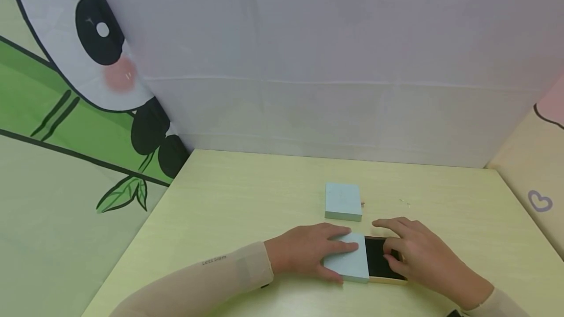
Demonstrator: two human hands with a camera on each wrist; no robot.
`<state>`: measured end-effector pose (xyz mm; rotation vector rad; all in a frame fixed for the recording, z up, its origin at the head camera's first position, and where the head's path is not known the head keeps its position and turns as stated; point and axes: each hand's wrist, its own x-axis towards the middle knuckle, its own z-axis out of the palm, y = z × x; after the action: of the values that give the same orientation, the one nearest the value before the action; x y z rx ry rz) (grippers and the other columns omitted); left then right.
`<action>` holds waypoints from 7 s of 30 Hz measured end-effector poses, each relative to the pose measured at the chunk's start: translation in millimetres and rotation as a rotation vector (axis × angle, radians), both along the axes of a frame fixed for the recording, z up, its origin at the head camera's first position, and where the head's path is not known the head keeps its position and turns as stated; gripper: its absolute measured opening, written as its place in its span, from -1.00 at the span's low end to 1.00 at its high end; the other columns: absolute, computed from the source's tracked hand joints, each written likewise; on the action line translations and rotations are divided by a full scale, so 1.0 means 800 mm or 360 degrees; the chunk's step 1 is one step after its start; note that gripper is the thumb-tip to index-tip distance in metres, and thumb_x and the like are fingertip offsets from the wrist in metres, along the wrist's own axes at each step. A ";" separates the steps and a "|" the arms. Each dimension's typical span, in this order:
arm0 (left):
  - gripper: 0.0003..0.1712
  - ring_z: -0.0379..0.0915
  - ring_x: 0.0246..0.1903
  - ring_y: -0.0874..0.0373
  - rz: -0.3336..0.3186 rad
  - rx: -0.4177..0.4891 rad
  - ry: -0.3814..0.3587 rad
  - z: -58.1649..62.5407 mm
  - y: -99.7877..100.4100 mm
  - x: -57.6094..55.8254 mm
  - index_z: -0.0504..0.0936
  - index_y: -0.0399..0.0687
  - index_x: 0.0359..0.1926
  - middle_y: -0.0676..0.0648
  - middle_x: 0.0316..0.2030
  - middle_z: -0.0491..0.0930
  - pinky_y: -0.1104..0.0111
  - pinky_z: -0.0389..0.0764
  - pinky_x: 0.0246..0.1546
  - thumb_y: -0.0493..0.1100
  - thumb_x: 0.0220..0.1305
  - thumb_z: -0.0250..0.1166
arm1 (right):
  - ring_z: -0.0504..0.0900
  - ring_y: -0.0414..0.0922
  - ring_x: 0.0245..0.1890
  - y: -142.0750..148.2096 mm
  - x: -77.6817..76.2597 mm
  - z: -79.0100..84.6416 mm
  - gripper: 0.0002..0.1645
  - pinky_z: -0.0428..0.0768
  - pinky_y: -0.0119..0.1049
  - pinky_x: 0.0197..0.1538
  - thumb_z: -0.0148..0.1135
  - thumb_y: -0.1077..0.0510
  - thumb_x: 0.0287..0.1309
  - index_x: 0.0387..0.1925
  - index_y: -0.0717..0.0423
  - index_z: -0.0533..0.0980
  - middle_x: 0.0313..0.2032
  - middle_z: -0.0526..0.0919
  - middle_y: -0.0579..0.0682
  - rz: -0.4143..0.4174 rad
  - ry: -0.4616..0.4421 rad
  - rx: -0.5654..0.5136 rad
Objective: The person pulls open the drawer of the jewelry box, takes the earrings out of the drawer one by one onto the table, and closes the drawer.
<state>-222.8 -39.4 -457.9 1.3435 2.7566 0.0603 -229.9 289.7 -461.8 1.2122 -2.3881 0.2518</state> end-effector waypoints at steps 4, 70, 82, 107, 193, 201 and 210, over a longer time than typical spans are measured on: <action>-0.11 0.48 0.72 0.23 -0.0006 0.0005 0.0005 0.000 0.000 0.001 0.47 0.56 0.79 0.13 0.79 0.45 0.39 0.67 0.55 0.57 0.59 0.40 | 0.81 -0.07 0.06 0.000 0.001 0.001 -0.47 0.78 -0.06 0.02 0.92 0.19 -0.20 -0.53 -0.38 0.65 0.27 0.86 -0.09 0.0004 0.0004 -0.0001; -0.10 0.43 0.74 0.24 0.0031 -0.0008 0.0001 0.003 0.009 -0.008 0.46 0.56 0.80 0.14 0.80 0.43 0.41 0.65 0.56 0.57 0.60 0.39 | 0.80 -0.09 0.02 0.007 -0.015 0.001 -0.46 0.78 -0.08 0.01 0.94 0.16 -0.20 -0.48 -0.42 0.66 0.25 0.85 -0.14 0.0026 0.0019 -0.0042; -0.10 0.46 0.73 0.23 0.0030 -0.0007 0.0000 0.004 0.009 -0.008 0.47 0.55 0.80 0.13 0.79 0.45 0.40 0.67 0.55 0.55 0.59 0.41 | 0.80 -0.09 0.02 0.007 -0.016 0.002 -0.47 0.78 -0.08 0.00 0.95 0.16 -0.21 -0.48 -0.40 0.66 0.25 0.86 -0.13 0.0029 0.0038 -0.0046; -0.10 0.42 0.75 0.23 0.0042 -0.0022 -0.0034 0.008 0.009 -0.006 0.44 0.58 0.81 0.15 0.82 0.40 0.38 0.63 0.60 0.59 0.60 0.36 | 0.82 -0.08 0.04 0.010 -0.014 0.007 -0.45 0.82 -0.04 0.02 0.96 0.15 -0.23 -0.48 -0.40 0.66 0.25 0.86 -0.12 0.0018 0.0056 -0.0036; -0.10 0.45 0.74 0.23 0.0037 -0.0023 0.0000 0.003 0.008 -0.009 0.46 0.58 0.80 0.14 0.80 0.43 0.41 0.64 0.57 0.59 0.60 0.37 | 0.83 -0.06 0.04 0.019 -0.015 0.009 -0.44 0.84 -0.04 0.00 0.95 0.16 -0.24 -0.49 -0.42 0.65 0.24 0.88 -0.09 -0.0061 0.0054 -0.0046; -0.10 0.44 0.74 0.24 0.0039 -0.0023 0.0000 0.003 0.008 -0.007 0.46 0.58 0.80 0.14 0.81 0.42 0.41 0.63 0.59 0.59 0.60 0.37 | 0.84 -0.03 0.05 0.019 -0.015 0.010 -0.43 0.85 -0.01 0.01 0.94 0.18 -0.23 -0.50 -0.42 0.63 0.24 0.88 -0.08 -0.0063 0.0042 -0.0051; -0.10 0.44 0.74 0.24 0.0052 -0.0025 -0.0020 0.004 0.009 -0.007 0.45 0.59 0.80 0.16 0.81 0.41 0.40 0.65 0.57 0.60 0.60 0.36 | 0.84 -0.02 0.05 0.020 -0.015 0.009 -0.42 0.84 -0.01 0.03 0.93 0.17 -0.22 -0.50 -0.44 0.63 0.24 0.88 -0.10 -0.0073 0.0030 -0.0045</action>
<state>-228.4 -32.5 -454.4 1.2897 2.7627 0.0487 -241.5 305.7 -454.4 1.1410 -2.3850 0.2576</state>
